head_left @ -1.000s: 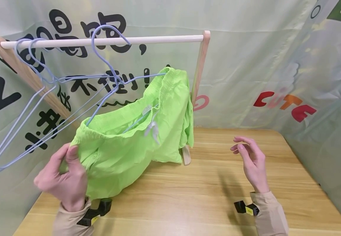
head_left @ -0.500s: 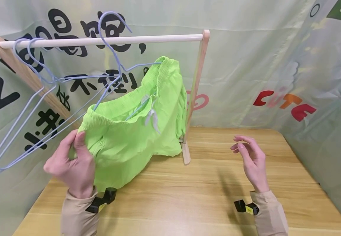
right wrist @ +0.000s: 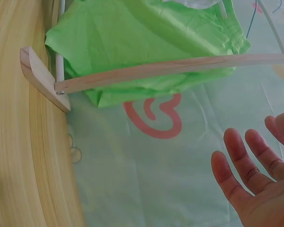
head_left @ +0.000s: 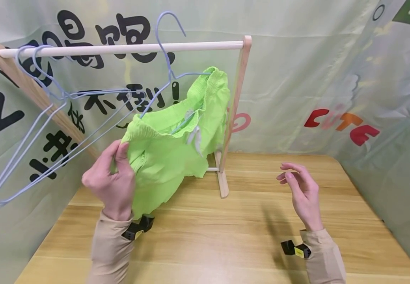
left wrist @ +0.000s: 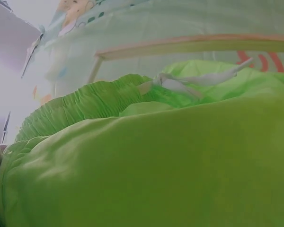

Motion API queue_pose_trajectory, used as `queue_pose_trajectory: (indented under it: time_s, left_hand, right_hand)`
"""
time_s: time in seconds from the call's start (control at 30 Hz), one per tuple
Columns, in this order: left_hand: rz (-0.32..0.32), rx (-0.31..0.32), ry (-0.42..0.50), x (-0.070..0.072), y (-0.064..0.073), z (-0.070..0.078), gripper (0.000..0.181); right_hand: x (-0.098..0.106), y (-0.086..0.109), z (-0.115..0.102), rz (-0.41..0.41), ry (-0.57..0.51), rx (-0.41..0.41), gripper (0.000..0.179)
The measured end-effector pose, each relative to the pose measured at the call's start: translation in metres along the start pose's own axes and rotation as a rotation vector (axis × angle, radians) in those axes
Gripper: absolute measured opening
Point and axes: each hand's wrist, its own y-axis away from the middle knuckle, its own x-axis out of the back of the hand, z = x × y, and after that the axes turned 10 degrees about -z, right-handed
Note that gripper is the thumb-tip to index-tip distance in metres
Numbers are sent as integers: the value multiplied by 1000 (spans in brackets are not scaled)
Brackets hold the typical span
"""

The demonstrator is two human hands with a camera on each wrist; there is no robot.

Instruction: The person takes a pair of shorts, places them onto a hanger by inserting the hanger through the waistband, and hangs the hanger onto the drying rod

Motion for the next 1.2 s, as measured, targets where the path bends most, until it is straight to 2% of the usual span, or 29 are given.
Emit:
queue_pose_trajectory:
  time_s: [0.37,0.57,0.97,1.2]
  left_hand:
    - [-105,-45,60,-23,1,13,8]
    - [-154,-61,72,-34,1,12,9]
    - [-275,-47,55,-44,11,5,12]
    - [-317,-39,43,-47,16,5,11]
  right_hand:
    - [0,0,0,6,21,-19,26]
    - [-1,-1,0,2,18,-16,26]
    - [-2,0,1,0,5,-5,26]
    - [-1,0,0,4,19,-17,26]
